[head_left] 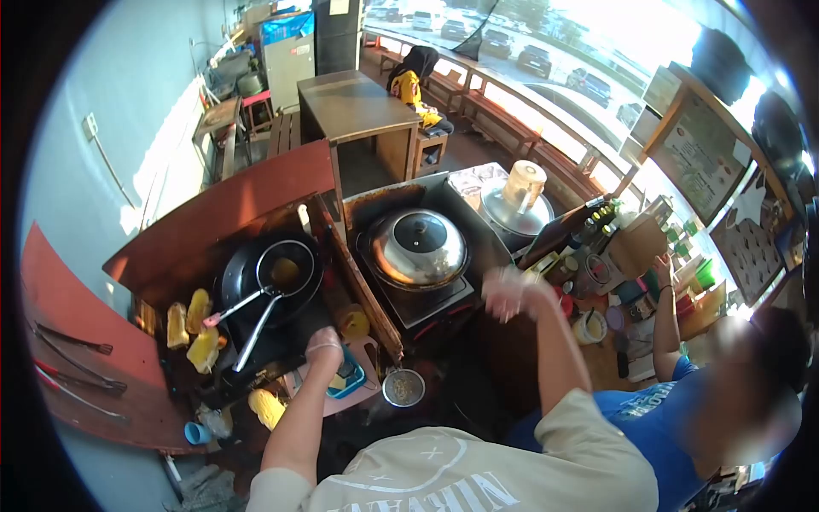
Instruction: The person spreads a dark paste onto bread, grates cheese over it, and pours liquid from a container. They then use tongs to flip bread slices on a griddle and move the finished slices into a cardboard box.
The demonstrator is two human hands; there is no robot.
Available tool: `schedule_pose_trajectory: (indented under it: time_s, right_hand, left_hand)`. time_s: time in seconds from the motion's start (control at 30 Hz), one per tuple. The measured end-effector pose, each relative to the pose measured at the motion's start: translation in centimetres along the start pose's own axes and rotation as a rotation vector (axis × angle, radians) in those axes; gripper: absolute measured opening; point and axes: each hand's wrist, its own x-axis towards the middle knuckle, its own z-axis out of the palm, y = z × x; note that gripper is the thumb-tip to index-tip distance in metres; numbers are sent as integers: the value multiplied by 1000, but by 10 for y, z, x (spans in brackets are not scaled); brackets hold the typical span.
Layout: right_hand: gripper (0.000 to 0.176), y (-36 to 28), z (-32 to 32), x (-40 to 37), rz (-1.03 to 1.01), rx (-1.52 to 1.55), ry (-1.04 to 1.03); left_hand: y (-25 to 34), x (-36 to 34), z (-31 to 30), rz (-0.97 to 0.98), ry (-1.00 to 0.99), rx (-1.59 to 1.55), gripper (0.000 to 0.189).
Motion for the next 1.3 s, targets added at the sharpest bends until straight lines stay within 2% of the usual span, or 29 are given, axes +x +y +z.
schedule_pose_trajectory:
  time_s: [0.03,0.07,0.13,0.17,0.2,0.23,0.3,0.37,0.4,0.43,0.47,0.5,0.57,0.6,0.63,0.67,0.7,0.73,0.77,0.8,0.83,0.9,0.97,1.0,1.03,1.07,1.17,1.23,1.3]
  right_hand:
    - [35,-6,-38,0,-160,404,295]
    - [29,-26,-99,19,-224,457,251]
    - [23,-66,-218,57,-344,568,150]
    - [26,-134,-219,8,-389,339,522]
    - [30,-171,-225,-28,-390,364,610]
    - [39,-192,-250,-29,-354,96,739]
    - [39,-242,-283,-54,40,-329,724]
    - [40,-254,-307,-31,-89,-408,745]
    - [40,-256,-307,-15,-198,-311,740]
    - [44,-269,-298,-1,-294,-383,662]
    - [43,-296,-229,-52,-188,-492,680]
    - [43,-297,-186,-38,-424,-620,870]
    - [47,-295,-84,-89,-466,-753,760]
    - [48,-285,-55,-36,-697,-793,623]
    - [48,-254,-29,55,-1193,-862,379]
    - [46,-256,21,3,-887,-773,196]
    - [42,-230,52,51,-1066,-929,-31]
    - [39,-242,88,-5,-576,-759,32]
    - [34,-228,111,1,-744,-784,-28]
    - [29,-217,133,12,-728,-677,13]
    - [28,-154,160,111,-1018,-720,193]
    - [32,-138,189,120,-738,-694,296]
    - [31,-152,195,102,-718,-714,200]
    - [30,-153,197,94,-654,-717,137]
    - [30,-151,201,96,-656,-723,123]
    - [29,-148,204,100,-642,-692,192]
    - [29,-137,218,112,-620,-653,295]
    - [29,-147,225,97,-540,-671,378]
    - [30,-134,234,115,-570,-708,430]
  left_hand:
    - [12,10,-1,-1,-76,60,23]
    - [17,19,0,-6,-153,120,24]
    - [8,39,31,5,-102,117,25]
    - [3,49,45,9,-58,110,27]
    - [1,53,52,-2,-55,109,28]
    - [-3,52,54,0,-50,111,28]
    - [-6,48,55,2,-67,134,28]
    - [0,19,22,28,-75,116,27]
    - [4,1,3,22,-48,69,26]
    - [1,-11,-7,14,-21,24,24]
    - [-22,-6,12,159,-1,165,23]
    - [-33,-22,6,142,7,163,23]
    - [-49,-65,-31,319,212,-49,25]
    - [-64,-83,-42,359,297,-103,25]
    - [-76,-104,-64,324,311,-102,25]
    - [-91,-128,-90,236,220,-104,25]
    - [-113,-150,-110,122,136,-114,26]
    - [-146,-166,-128,107,173,11,24]
    - [-175,-181,-153,80,197,140,23]
    - [-192,-199,-198,65,190,285,21]
    - [-206,-217,-254,56,165,428,20]
    - [-244,-246,-336,-30,424,541,16]
    - [-271,-261,-413,-90,527,873,15]
    - [-294,-269,-440,27,657,934,18]
    - [-337,-267,-457,254,909,1093,28]
    - [-305,-265,-491,-86,489,1032,30]
    - [-345,-245,-520,33,347,1187,28]
    - [-350,-232,-528,-112,103,1333,23]
    - [-369,-219,-532,-93,113,1276,21]
